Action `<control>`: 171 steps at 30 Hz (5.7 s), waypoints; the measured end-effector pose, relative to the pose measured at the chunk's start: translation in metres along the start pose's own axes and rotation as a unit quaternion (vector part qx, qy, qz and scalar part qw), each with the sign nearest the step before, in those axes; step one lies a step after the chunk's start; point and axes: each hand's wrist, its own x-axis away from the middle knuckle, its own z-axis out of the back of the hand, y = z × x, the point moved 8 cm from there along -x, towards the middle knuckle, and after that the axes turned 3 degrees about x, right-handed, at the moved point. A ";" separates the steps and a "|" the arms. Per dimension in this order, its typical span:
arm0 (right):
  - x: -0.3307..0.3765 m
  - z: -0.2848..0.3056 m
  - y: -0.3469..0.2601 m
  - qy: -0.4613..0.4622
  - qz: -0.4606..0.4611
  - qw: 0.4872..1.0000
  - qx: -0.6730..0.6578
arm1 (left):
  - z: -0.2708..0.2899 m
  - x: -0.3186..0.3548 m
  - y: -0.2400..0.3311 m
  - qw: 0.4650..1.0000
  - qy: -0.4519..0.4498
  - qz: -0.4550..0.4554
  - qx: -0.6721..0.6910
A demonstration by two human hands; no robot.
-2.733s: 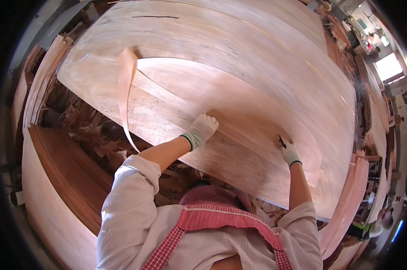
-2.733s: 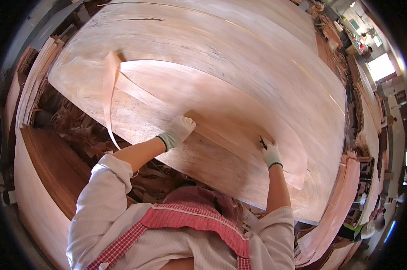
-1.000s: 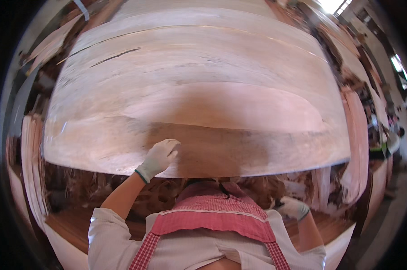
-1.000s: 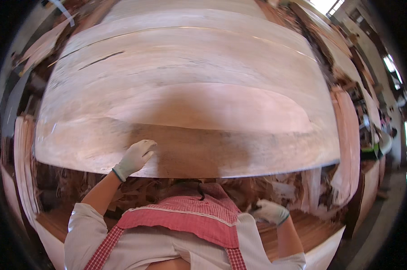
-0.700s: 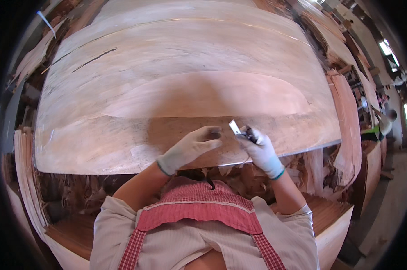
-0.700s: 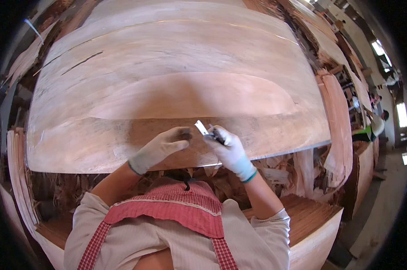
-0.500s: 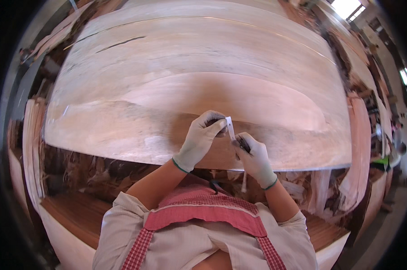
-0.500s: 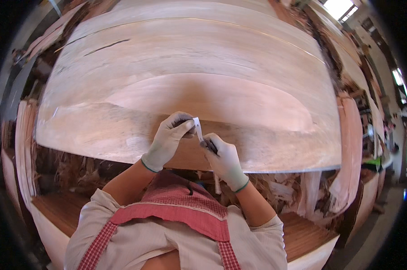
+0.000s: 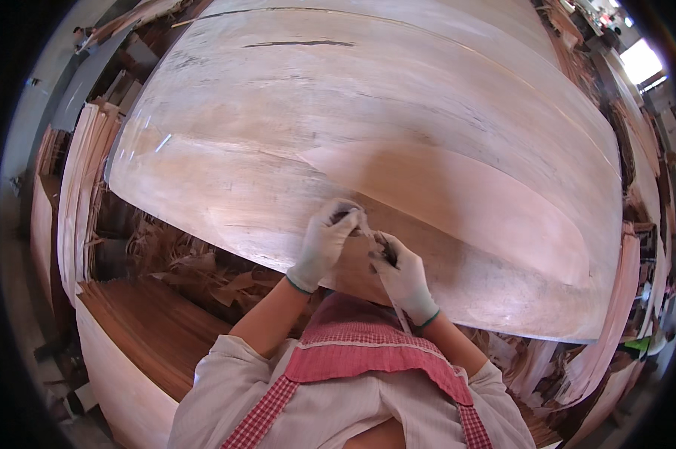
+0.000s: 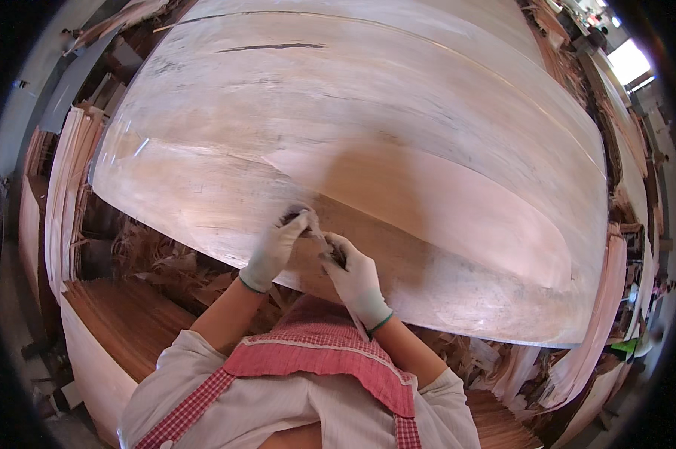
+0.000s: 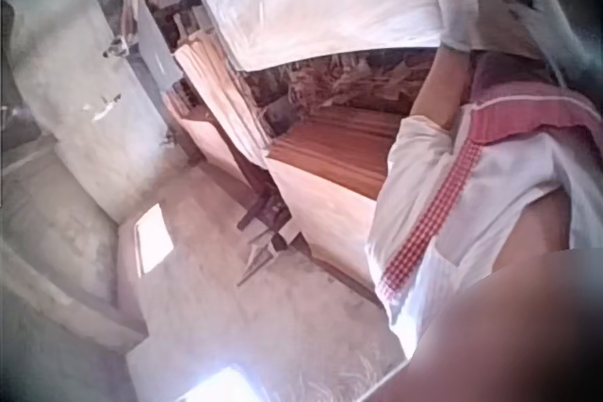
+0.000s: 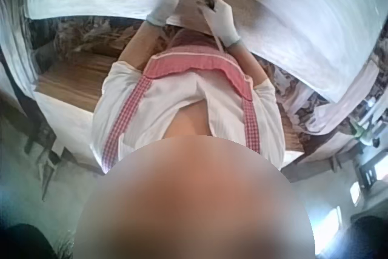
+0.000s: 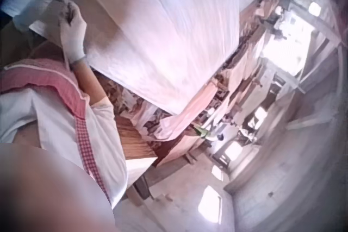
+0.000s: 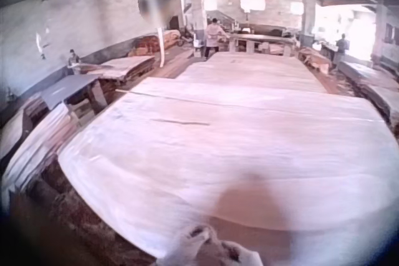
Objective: The person peels thin wood veneer sheets from a large curved surface using a small knife and a long stick. They lift and remove the veneer in sections, then stack the peeled sheets on a nearby table.
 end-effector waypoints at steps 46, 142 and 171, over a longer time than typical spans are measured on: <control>-0.033 0.027 0.137 0.146 -0.193 0.969 -0.043 | 0.042 -0.141 -0.038 0.704 0.045 -0.221 -0.674; 0.130 0.388 0.143 0.135 -0.349 0.927 0.023 | -0.075 -0.183 0.032 0.830 0.118 -0.310 -0.449; -0.174 0.038 -0.211 -0.176 0.058 0.940 0.287 | 0.104 -0.246 0.478 0.866 0.095 -0.391 -0.296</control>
